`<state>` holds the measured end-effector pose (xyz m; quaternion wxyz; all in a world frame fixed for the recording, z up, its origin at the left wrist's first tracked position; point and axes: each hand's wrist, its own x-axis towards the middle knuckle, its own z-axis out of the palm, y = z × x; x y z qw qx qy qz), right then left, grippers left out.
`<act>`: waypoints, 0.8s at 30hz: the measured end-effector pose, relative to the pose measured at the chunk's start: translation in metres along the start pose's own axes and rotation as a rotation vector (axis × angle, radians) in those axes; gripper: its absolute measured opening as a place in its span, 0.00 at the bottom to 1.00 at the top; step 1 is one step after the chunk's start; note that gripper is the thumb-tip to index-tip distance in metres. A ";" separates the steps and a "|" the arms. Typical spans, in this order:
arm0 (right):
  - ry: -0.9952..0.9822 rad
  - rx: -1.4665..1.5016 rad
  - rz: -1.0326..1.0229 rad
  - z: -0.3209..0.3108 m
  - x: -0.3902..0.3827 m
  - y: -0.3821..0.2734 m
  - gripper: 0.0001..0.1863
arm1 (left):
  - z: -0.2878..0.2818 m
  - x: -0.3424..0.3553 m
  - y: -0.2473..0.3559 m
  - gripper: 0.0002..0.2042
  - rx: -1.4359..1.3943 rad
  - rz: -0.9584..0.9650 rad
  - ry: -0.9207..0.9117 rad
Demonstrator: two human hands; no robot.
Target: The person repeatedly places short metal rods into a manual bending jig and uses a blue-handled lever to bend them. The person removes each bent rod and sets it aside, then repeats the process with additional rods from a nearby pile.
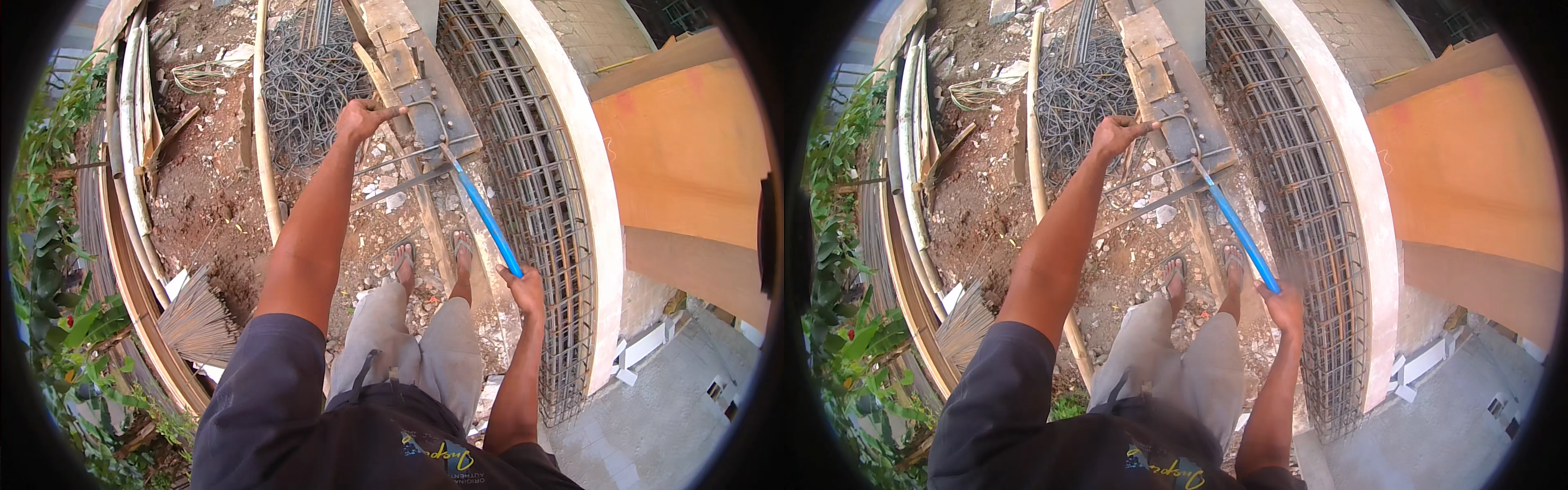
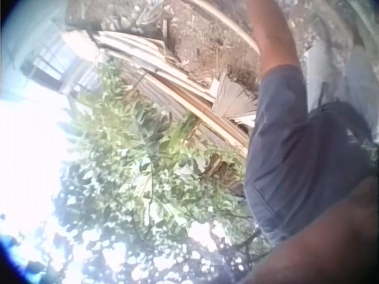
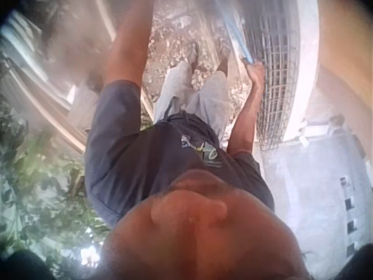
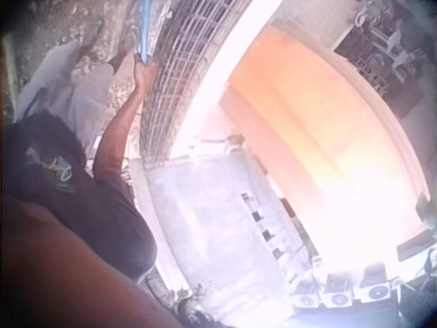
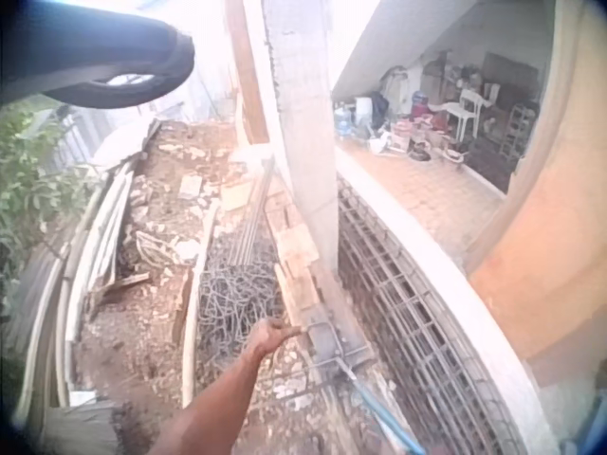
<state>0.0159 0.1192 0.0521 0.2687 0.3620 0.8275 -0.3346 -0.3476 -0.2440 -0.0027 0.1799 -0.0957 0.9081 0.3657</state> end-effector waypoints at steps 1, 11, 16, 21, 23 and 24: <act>-0.035 0.021 -0.038 -0.009 0.005 -0.001 0.24 | 0.001 0.000 0.007 0.36 0.013 -0.019 -0.013; -0.222 -0.109 -0.107 -0.061 0.014 -0.016 0.26 | 0.003 0.002 0.015 0.36 -0.035 -0.068 0.007; -0.450 0.198 -0.248 -0.048 0.019 0.000 0.24 | 0.003 0.001 0.011 0.29 -0.061 -0.058 0.029; -0.972 0.469 0.043 -0.089 0.032 -0.018 0.26 | 0.003 0.006 0.011 0.27 -0.087 -0.073 -0.014; -0.997 0.484 0.091 -0.094 0.031 -0.022 0.26 | 0.005 0.004 0.017 0.27 -0.056 -0.099 -0.012; -1.015 0.507 0.125 -0.099 0.029 -0.029 0.26 | 0.007 0.004 0.017 0.27 -0.048 -0.107 -0.024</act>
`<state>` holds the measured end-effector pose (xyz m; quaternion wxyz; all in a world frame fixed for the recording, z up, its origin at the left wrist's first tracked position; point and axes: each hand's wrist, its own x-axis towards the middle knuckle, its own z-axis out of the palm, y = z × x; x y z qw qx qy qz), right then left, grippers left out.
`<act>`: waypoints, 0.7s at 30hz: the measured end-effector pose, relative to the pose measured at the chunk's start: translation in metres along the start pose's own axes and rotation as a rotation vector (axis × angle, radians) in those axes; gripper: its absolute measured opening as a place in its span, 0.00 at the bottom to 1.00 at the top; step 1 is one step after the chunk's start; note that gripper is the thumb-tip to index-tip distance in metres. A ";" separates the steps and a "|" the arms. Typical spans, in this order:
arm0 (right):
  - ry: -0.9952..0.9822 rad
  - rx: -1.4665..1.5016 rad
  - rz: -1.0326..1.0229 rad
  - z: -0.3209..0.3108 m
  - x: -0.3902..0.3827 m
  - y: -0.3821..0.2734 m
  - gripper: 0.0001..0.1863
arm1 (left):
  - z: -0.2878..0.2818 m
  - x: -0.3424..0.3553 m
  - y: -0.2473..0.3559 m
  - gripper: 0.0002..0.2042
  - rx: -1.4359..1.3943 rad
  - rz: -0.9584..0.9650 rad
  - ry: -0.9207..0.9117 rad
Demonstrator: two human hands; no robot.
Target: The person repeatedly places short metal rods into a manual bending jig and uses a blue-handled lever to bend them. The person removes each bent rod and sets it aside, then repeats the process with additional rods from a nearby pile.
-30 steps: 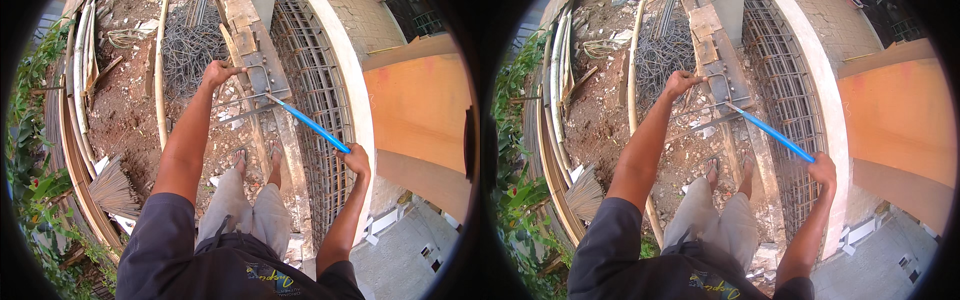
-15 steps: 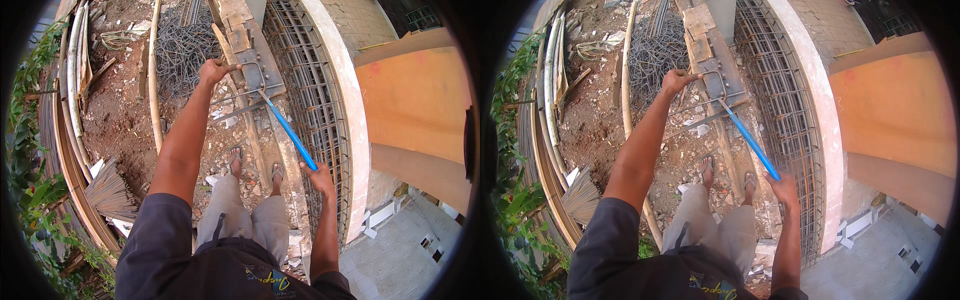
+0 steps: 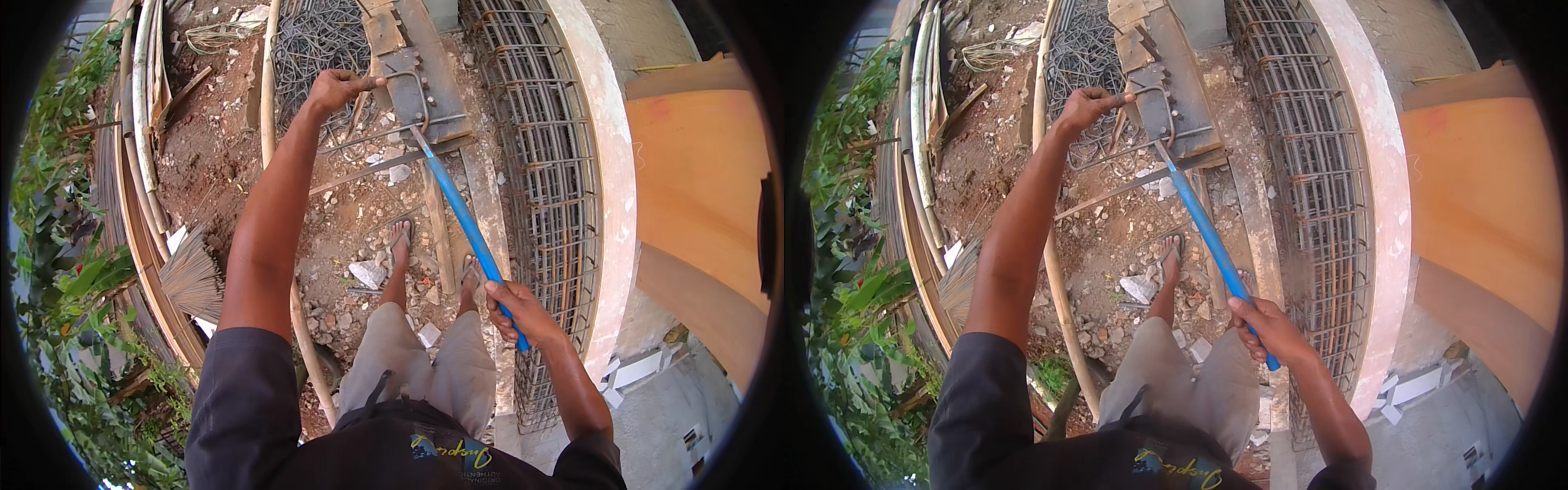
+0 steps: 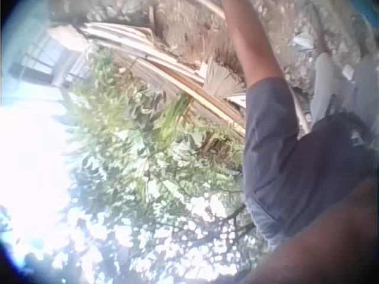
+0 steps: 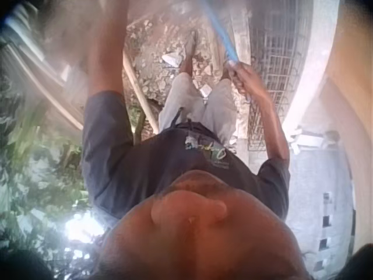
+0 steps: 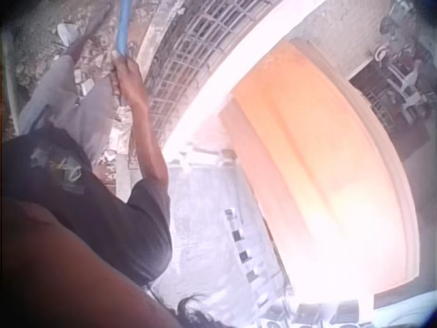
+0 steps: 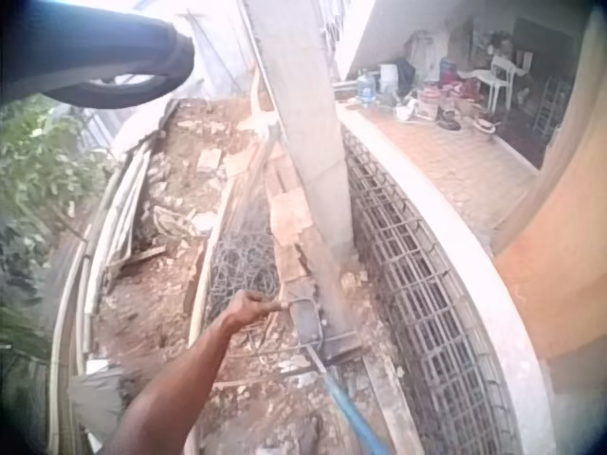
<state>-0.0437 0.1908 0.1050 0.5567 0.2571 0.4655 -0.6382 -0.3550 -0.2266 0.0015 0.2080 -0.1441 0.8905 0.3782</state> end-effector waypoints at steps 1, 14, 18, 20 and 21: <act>-0.016 0.027 0.024 0.004 -0.006 -0.009 0.27 | -0.002 0.001 -0.003 0.27 0.005 -0.012 -0.005; 0.065 -0.053 0.015 0.017 -0.001 -0.007 0.28 | -0.006 0.006 -0.007 0.28 0.000 0.008 -0.002; 0.081 -0.052 -0.005 0.021 0.005 0.000 0.29 | 0.002 0.004 -0.008 0.26 -0.004 0.064 0.056; 0.073 -0.031 -0.031 0.021 0.010 0.008 0.28 | 0.002 0.006 -0.010 0.28 -0.011 0.035 0.053; 0.062 -0.014 -0.056 0.025 0.014 0.016 0.28 | 0.002 0.005 -0.011 0.30 -0.018 0.027 0.048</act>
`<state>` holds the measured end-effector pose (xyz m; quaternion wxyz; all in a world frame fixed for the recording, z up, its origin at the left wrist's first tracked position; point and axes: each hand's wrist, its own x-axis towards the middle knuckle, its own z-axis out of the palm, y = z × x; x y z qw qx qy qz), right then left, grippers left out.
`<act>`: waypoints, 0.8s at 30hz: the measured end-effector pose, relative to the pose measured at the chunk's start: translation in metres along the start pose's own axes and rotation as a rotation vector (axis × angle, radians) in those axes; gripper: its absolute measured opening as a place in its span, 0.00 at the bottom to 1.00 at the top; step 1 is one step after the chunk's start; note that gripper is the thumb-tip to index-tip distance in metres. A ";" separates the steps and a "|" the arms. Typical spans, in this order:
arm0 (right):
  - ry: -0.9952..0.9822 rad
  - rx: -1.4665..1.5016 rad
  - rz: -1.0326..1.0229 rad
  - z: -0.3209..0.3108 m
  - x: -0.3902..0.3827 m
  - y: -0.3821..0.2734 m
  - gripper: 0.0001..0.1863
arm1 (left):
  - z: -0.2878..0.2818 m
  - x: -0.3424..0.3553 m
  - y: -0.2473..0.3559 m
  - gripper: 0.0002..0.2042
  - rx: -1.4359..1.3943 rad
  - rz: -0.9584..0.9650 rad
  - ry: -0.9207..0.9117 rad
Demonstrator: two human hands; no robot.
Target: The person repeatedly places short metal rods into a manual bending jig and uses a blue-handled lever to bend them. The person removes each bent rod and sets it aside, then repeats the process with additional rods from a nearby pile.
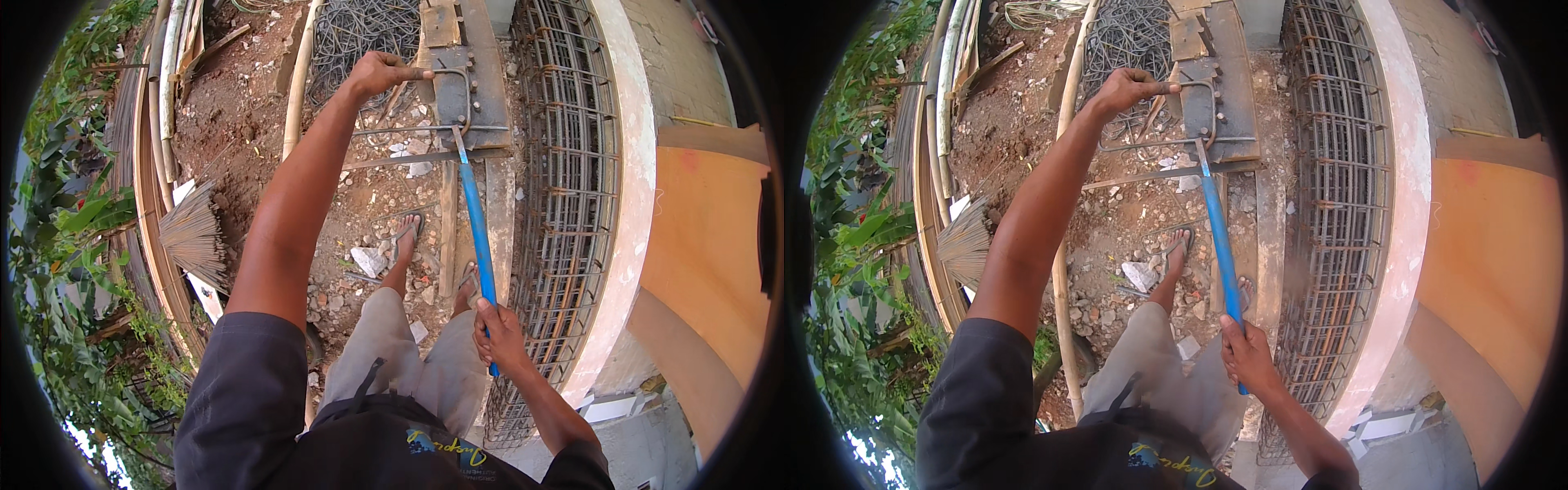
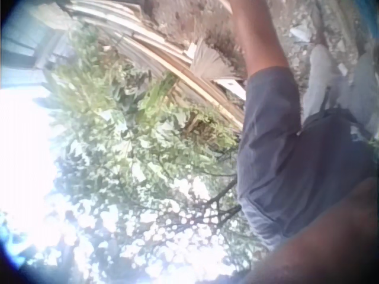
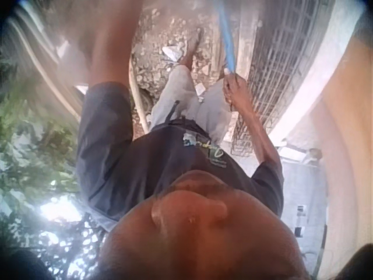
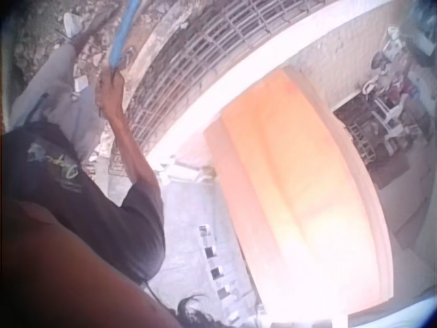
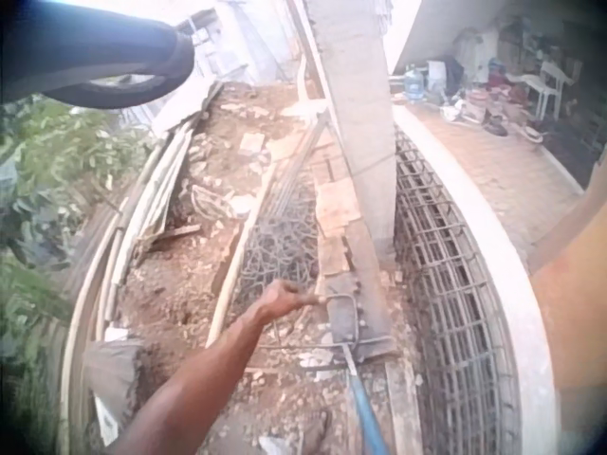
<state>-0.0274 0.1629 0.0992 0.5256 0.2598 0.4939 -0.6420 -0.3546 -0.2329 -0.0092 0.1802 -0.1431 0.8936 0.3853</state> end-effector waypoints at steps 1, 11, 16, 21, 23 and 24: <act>-0.011 0.024 -0.029 0.003 0.008 0.007 0.27 | 0.000 0.001 0.003 0.32 -0.002 -0.005 -0.006; -0.009 0.309 -0.204 0.063 0.091 0.086 0.21 | 0.004 0.002 -0.001 0.28 0.022 -0.010 0.023; 0.070 0.432 -0.302 0.145 0.149 0.128 0.23 | 0.011 0.002 0.002 0.22 -0.050 -0.009 -0.003; 0.396 0.382 -0.662 0.264 0.222 0.118 0.18 | 0.013 -0.005 0.011 0.20 -0.102 -0.035 -0.037; 0.444 0.501 -0.601 0.301 0.263 0.104 0.14 | 0.008 -0.009 0.000 0.20 -0.125 -0.030 -0.020; 0.427 0.567 -0.628 0.304 0.275 0.089 0.13 | 0.009 -0.002 0.004 0.20 -0.104 -0.012 -0.037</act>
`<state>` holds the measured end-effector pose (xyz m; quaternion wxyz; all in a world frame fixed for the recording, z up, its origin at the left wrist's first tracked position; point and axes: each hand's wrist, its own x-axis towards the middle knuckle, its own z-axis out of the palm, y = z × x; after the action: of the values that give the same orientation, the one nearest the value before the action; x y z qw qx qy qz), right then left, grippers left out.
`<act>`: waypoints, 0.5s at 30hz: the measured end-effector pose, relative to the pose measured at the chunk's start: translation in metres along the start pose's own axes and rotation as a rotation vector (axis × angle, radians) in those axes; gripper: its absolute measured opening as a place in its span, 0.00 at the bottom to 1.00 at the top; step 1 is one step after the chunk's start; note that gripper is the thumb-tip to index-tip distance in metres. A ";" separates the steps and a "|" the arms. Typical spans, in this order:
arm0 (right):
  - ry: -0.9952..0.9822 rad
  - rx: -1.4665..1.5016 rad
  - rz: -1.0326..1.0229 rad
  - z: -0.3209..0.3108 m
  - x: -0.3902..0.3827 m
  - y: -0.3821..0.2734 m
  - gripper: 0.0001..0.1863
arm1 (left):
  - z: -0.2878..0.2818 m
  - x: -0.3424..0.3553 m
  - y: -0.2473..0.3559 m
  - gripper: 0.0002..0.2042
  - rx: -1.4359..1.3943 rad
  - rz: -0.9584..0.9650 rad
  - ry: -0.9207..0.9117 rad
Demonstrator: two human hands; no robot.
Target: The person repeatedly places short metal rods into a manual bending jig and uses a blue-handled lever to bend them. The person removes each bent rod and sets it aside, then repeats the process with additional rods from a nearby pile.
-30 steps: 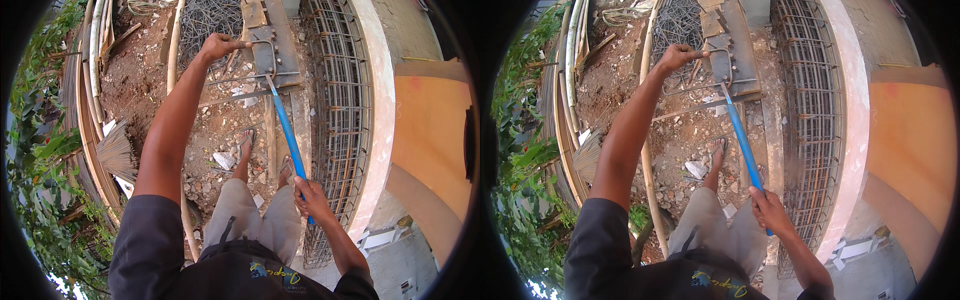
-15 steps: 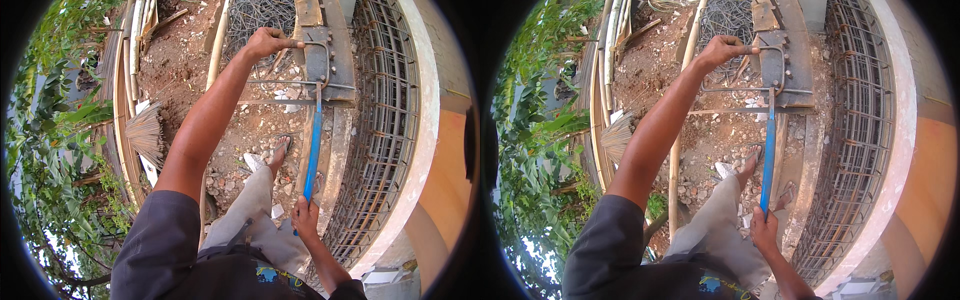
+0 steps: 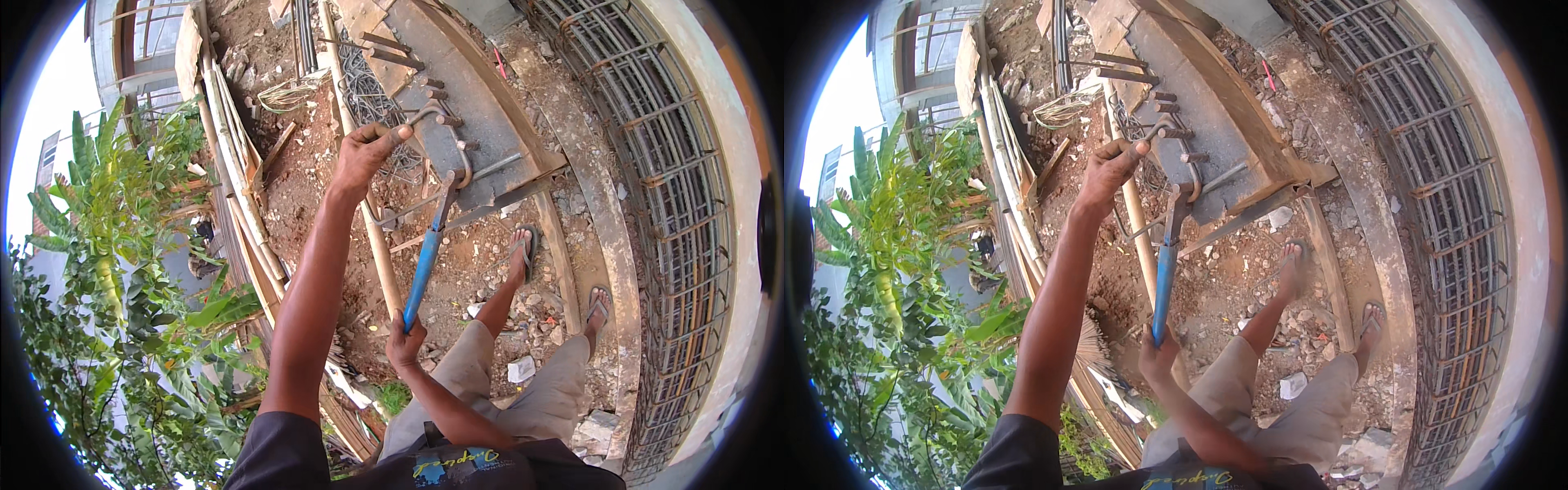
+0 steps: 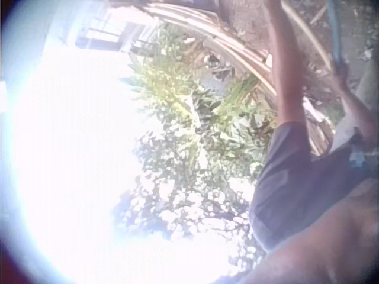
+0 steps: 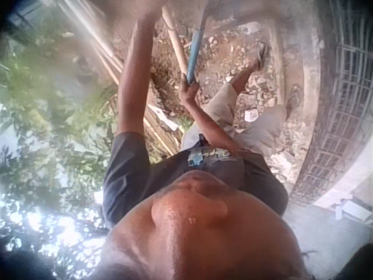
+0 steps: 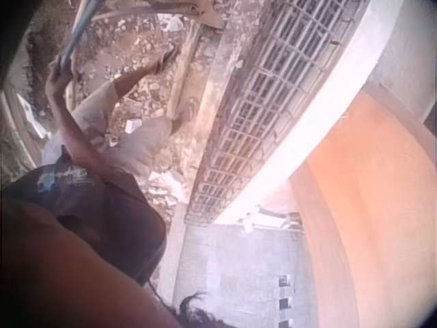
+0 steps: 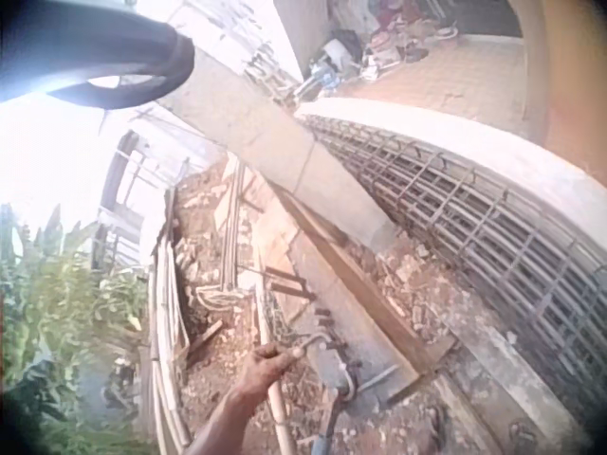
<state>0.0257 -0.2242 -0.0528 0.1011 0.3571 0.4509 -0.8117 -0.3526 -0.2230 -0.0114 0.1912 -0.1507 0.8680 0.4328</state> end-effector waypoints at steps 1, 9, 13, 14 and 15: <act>0.000 0.050 -0.010 0.004 0.010 -0.006 0.13 | 0.003 0.004 0.004 0.20 0.002 0.008 -0.016; 0.092 -0.433 -0.229 -0.152 -0.023 -0.125 0.18 | -0.026 -0.004 0.003 0.29 0.199 -0.006 -0.028; 0.153 -0.949 -0.284 -0.230 -0.047 -0.208 0.20 | -0.052 -0.078 -0.006 0.34 0.051 -0.048 0.031; 0.210 -0.977 -0.291 -0.235 -0.059 -0.242 0.20 | -0.045 -0.101 0.008 0.32 -0.032 -0.018 -0.021; 0.255 -1.004 -0.288 -0.238 -0.072 -0.270 0.20 | -0.038 -0.125 0.012 0.28 -0.080 0.018 -0.063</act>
<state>0.0626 0.1106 0.0931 0.0912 0.2950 0.8368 -0.4522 -0.2550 -0.2347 0.0763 0.2085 -0.1367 0.8450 0.4732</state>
